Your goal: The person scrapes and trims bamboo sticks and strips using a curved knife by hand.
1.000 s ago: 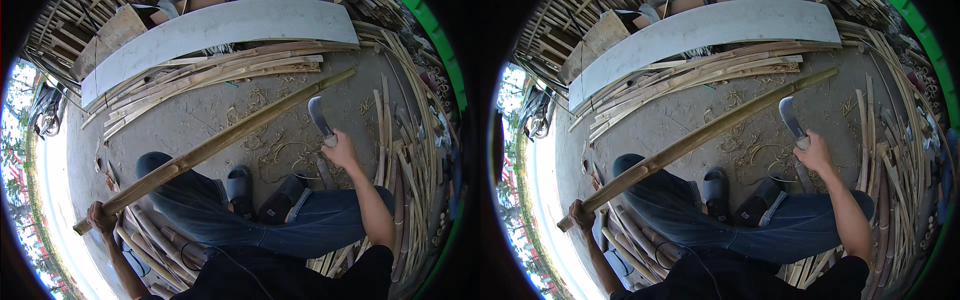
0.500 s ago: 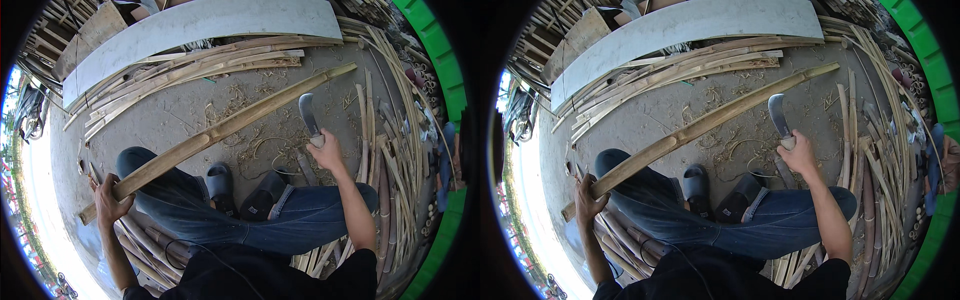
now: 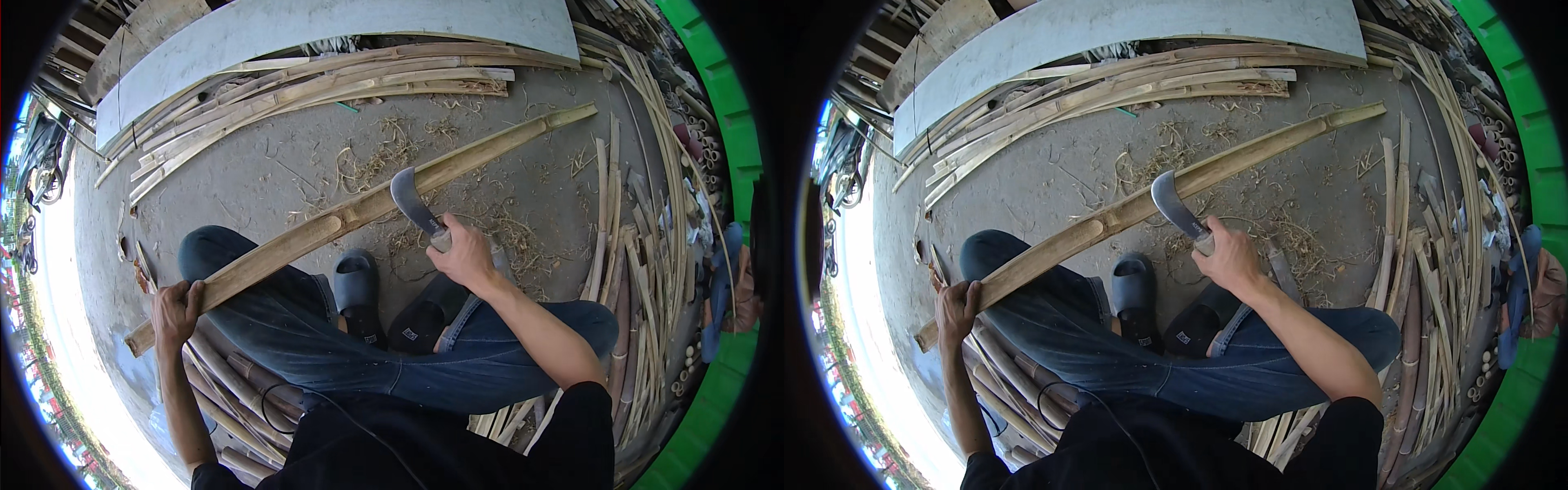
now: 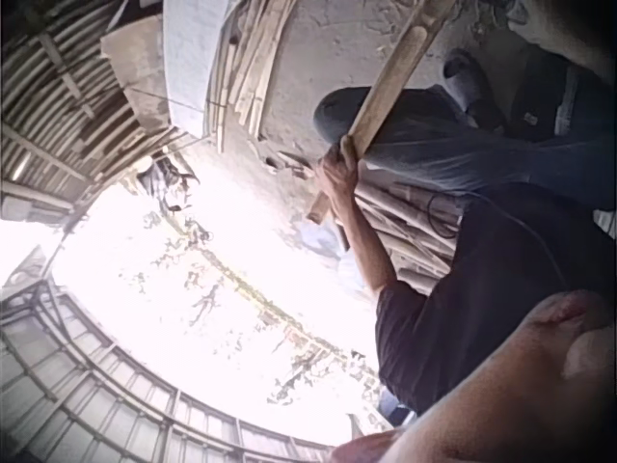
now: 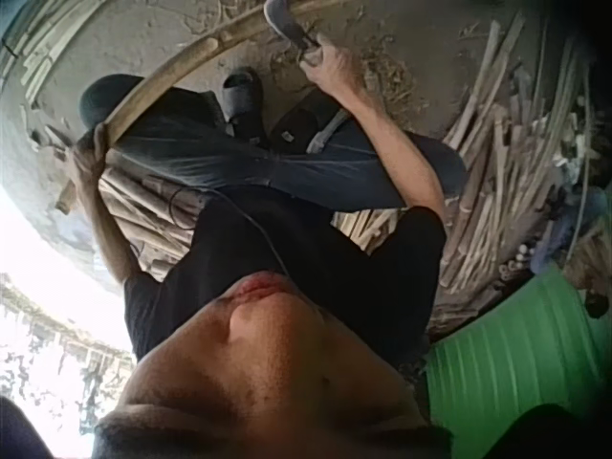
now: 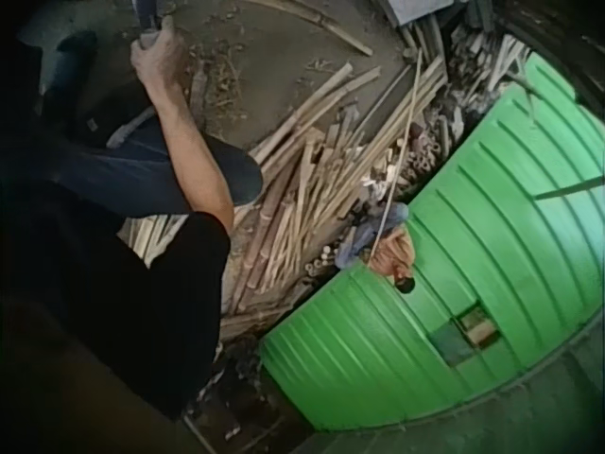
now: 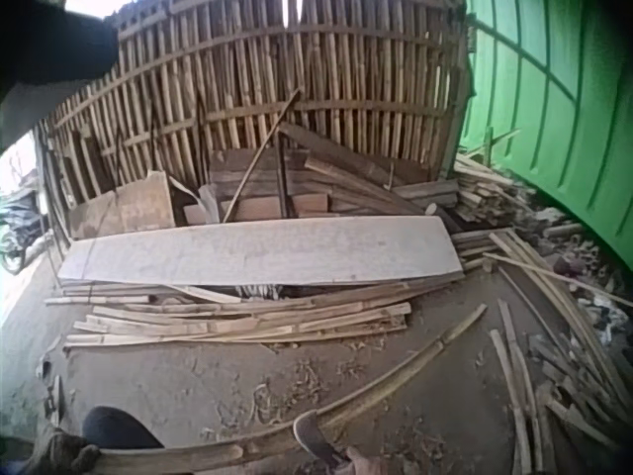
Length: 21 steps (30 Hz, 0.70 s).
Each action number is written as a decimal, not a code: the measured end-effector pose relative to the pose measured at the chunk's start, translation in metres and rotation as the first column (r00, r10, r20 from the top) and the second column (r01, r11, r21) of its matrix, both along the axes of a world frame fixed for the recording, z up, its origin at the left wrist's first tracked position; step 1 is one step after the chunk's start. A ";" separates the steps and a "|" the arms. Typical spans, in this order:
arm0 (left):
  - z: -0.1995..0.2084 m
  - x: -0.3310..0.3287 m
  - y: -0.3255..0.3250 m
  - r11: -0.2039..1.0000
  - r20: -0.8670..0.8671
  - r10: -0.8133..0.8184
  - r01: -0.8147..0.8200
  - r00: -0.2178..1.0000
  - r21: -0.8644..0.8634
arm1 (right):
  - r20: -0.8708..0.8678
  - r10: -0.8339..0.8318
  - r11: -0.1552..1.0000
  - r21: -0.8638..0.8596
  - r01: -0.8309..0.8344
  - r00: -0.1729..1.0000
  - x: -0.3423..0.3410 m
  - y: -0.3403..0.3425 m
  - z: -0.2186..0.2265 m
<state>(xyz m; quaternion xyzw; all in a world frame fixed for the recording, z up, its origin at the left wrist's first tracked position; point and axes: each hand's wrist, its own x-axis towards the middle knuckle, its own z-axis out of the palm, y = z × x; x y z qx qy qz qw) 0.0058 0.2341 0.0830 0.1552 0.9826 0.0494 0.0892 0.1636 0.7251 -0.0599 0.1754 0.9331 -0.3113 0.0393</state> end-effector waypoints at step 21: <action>0.000 -0.027 -0.003 0.992 0.288 0.096 -0.114 0.953 0.048 | -0.125 -0.619 0.783 -0.025 0.622 0.775 -0.009 0.097 -0.059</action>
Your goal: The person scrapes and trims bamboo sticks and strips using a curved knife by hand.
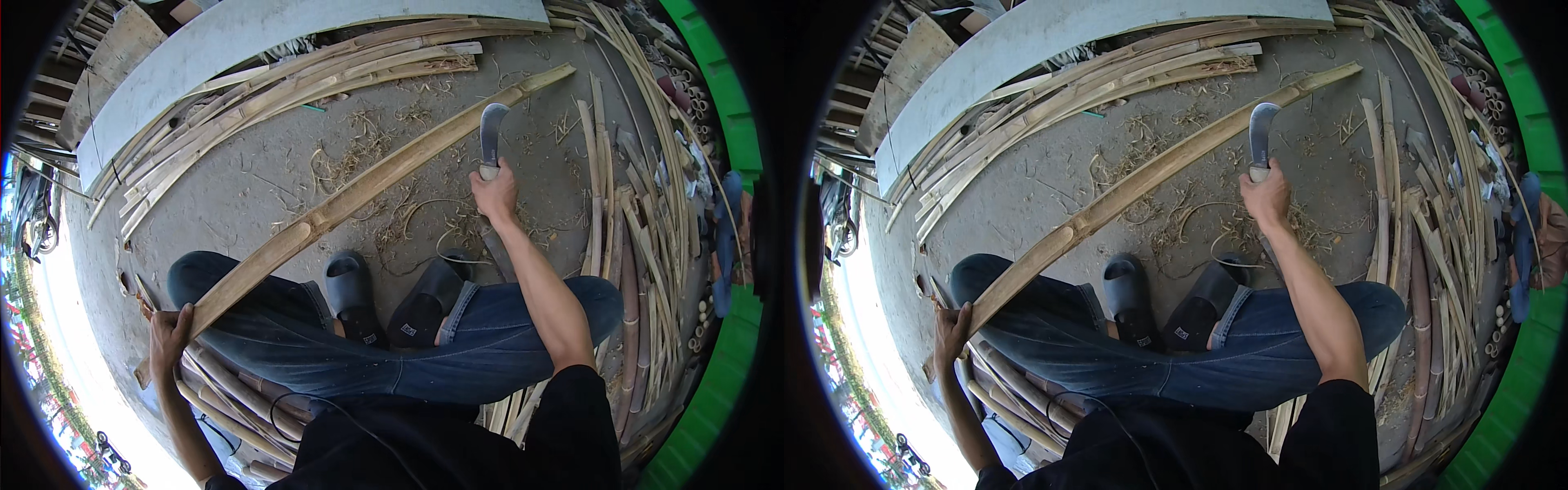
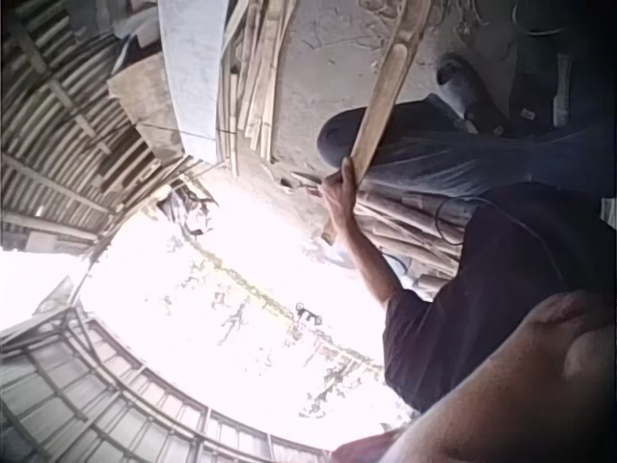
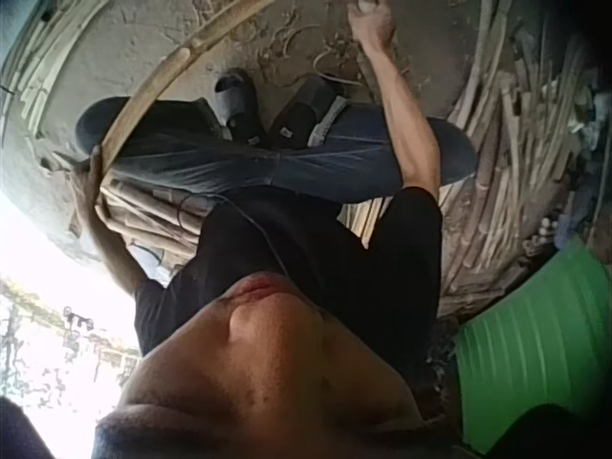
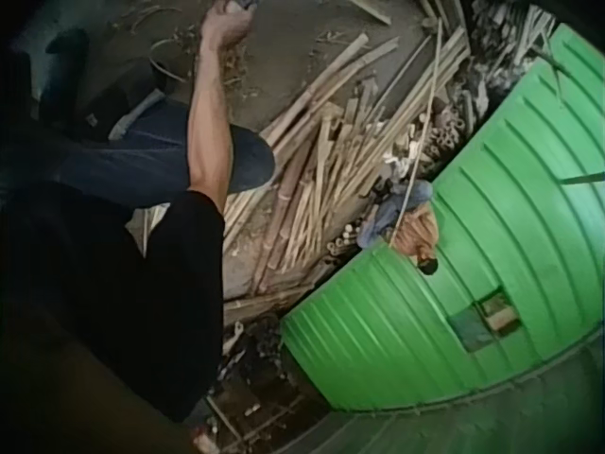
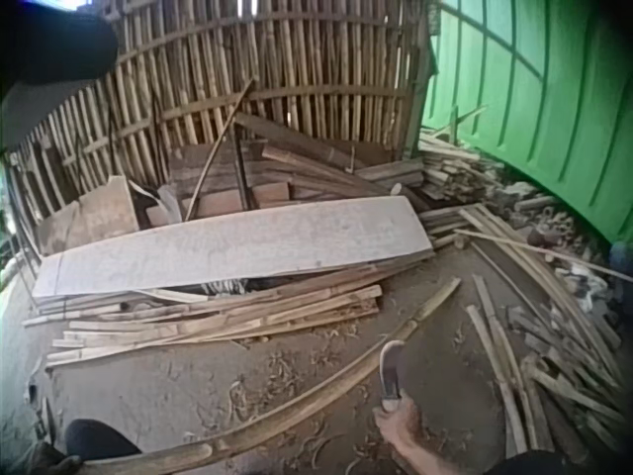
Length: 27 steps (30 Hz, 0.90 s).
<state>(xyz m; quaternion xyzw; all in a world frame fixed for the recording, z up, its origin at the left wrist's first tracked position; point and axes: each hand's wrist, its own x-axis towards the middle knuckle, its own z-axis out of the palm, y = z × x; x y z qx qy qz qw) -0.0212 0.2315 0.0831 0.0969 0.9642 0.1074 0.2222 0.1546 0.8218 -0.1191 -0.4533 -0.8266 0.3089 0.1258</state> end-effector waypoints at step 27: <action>0.009 -0.008 -0.008 0.998 0.049 -0.007 0.010 0.999 -0.067 | -0.120 0.271 0.962 0.020 -0.271 0.955 -0.026 -0.049 0.023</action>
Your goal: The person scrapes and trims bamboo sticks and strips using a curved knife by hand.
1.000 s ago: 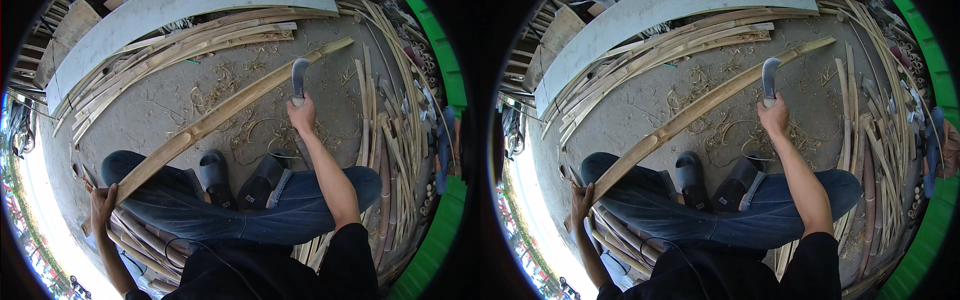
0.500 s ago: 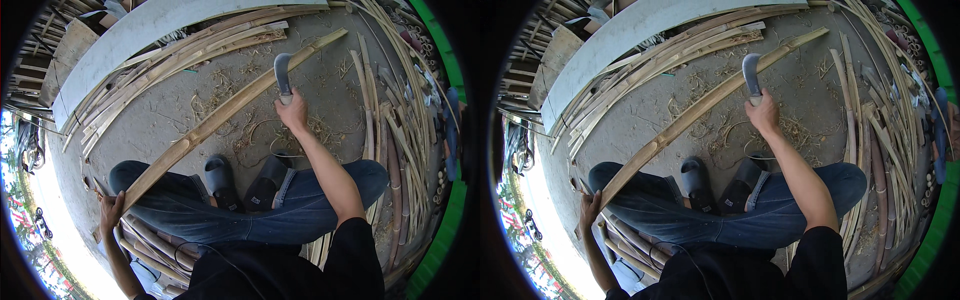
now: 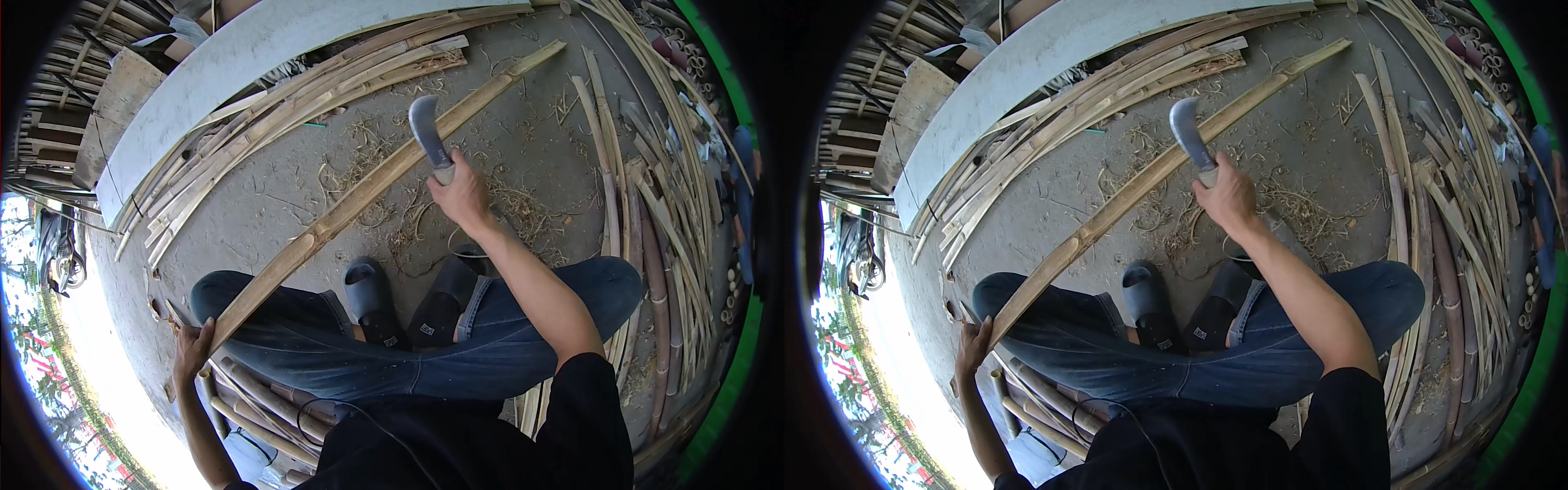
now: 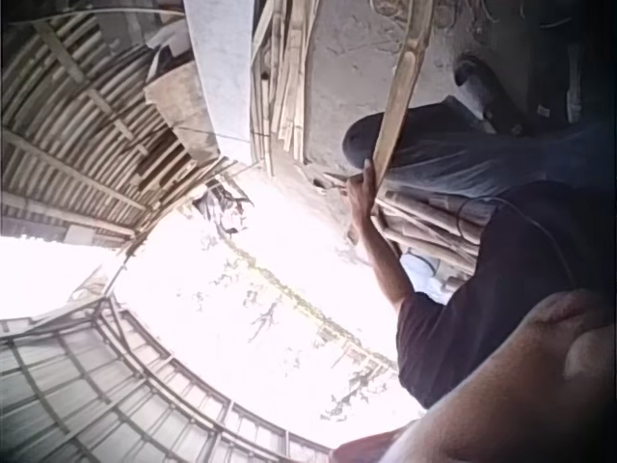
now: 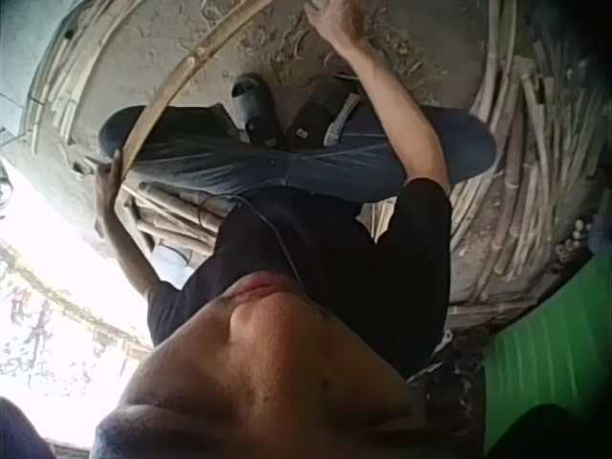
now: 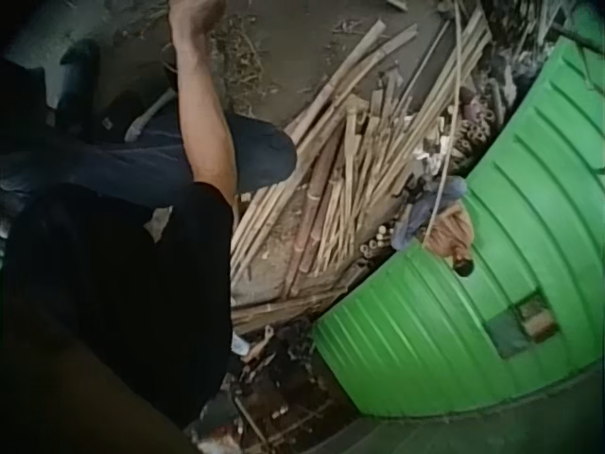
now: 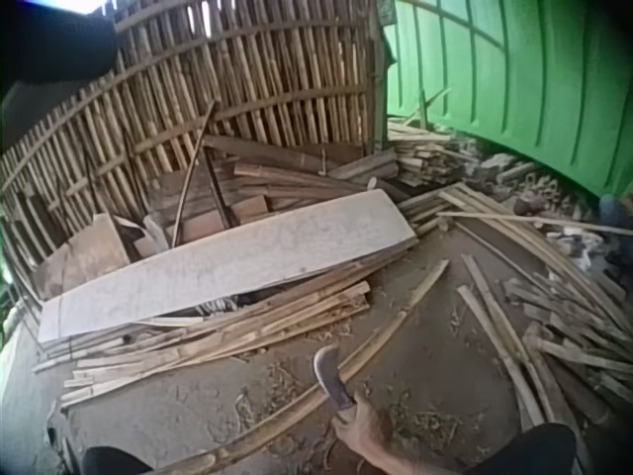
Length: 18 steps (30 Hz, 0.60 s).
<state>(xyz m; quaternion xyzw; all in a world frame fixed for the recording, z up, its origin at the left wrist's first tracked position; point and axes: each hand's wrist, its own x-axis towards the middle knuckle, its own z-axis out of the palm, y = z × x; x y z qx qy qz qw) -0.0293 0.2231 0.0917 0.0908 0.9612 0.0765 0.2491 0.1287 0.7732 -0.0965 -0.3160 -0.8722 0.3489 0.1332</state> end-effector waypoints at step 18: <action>-0.004 -0.001 0.000 1.000 0.030 -0.003 0.003 1.000 -0.012 | 0.150 -0.192 0.981 0.022 0.191 0.970 0.022 0.034 -0.001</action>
